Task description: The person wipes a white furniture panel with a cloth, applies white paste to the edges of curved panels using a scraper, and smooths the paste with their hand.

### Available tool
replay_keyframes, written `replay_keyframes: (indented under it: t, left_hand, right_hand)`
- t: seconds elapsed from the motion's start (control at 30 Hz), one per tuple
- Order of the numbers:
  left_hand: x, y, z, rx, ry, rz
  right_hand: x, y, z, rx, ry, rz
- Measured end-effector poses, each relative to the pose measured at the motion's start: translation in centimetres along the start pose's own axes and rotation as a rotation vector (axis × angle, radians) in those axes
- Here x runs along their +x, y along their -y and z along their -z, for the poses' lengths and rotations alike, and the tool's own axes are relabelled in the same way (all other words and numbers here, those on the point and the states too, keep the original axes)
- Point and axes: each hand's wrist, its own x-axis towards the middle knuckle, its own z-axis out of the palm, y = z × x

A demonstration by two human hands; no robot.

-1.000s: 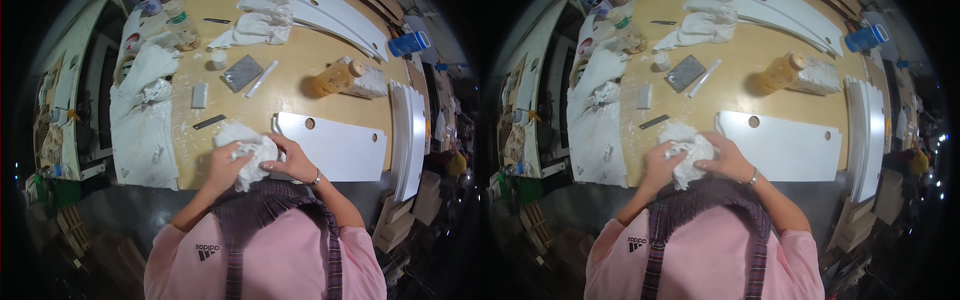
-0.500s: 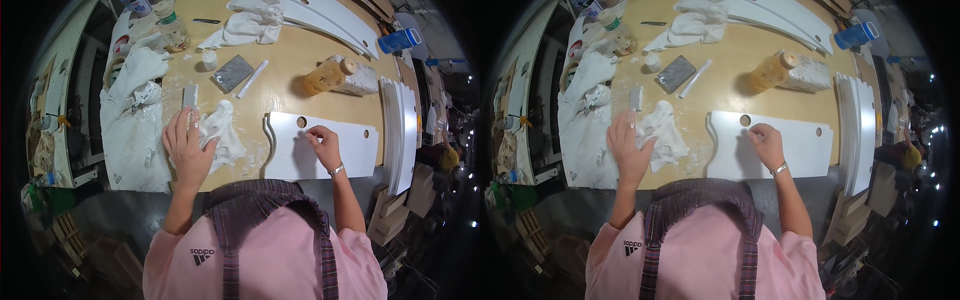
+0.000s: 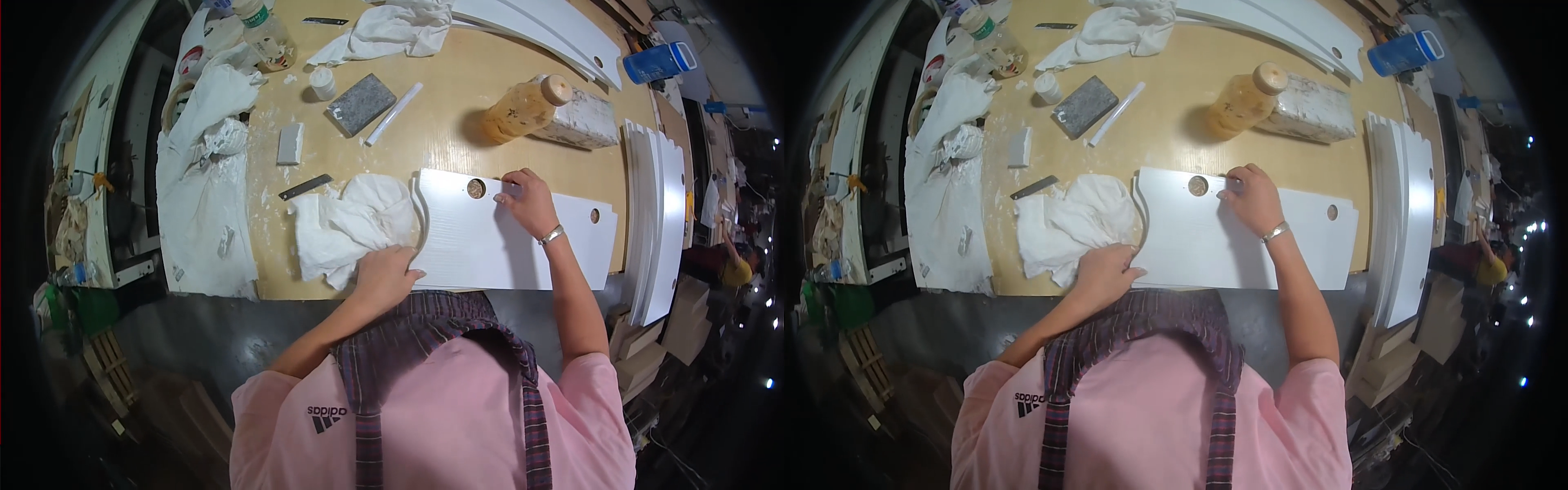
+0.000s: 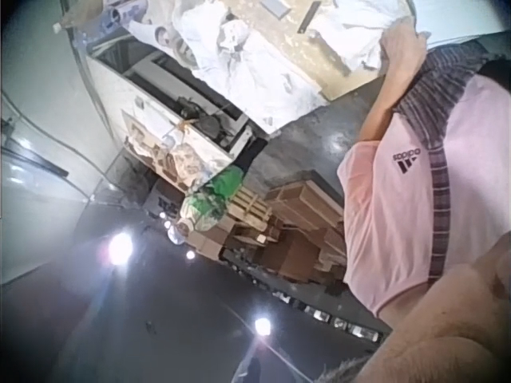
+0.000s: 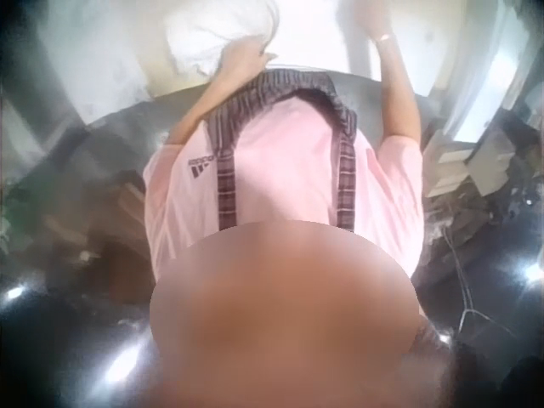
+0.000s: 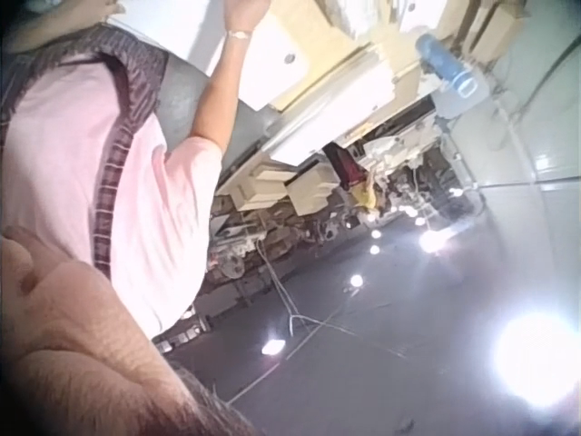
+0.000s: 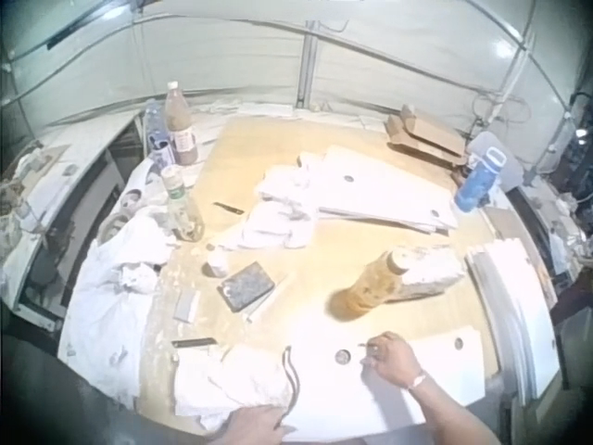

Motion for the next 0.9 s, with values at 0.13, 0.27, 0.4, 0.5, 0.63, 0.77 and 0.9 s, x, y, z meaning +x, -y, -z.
replay_keyframes:
  t: [0.13,0.27,0.4,0.5,0.63,0.77,0.9]
  left_hand:
    - [-0.6,-1.1,0.9,-0.244,-0.018,0.187]
    - [-1.7,-3.1,3.3,-0.574,-0.143,0.194]
    - [-2.6,-5.6,6.3,-0.615,-0.198,0.238]
    - [-4.3,-4.8,9.0,-0.663,-0.220,0.209]
    - [-3.4,2.8,13.6,-0.788,-0.676,0.216]
    - [-3.0,17.6,18.4,-0.137,-1.130,0.238]
    - [-0.2,22.3,20.6,0.438,-1.098,0.050]
  right_hand:
    - [1.2,-1.3,0.9,0.077,0.126,0.072]
    - [2.3,-2.4,3.9,0.183,0.155,0.110]
    - [2.8,-2.4,5.9,0.255,0.343,0.025]
    - [0.4,1.0,7.2,0.472,0.299,-0.024]
    - [-2.7,4.0,7.4,0.719,0.229,-0.247]
    - [-3.3,5.8,6.7,0.550,0.305,-0.221]
    - [-4.6,7.4,7.1,0.357,0.278,-0.145]
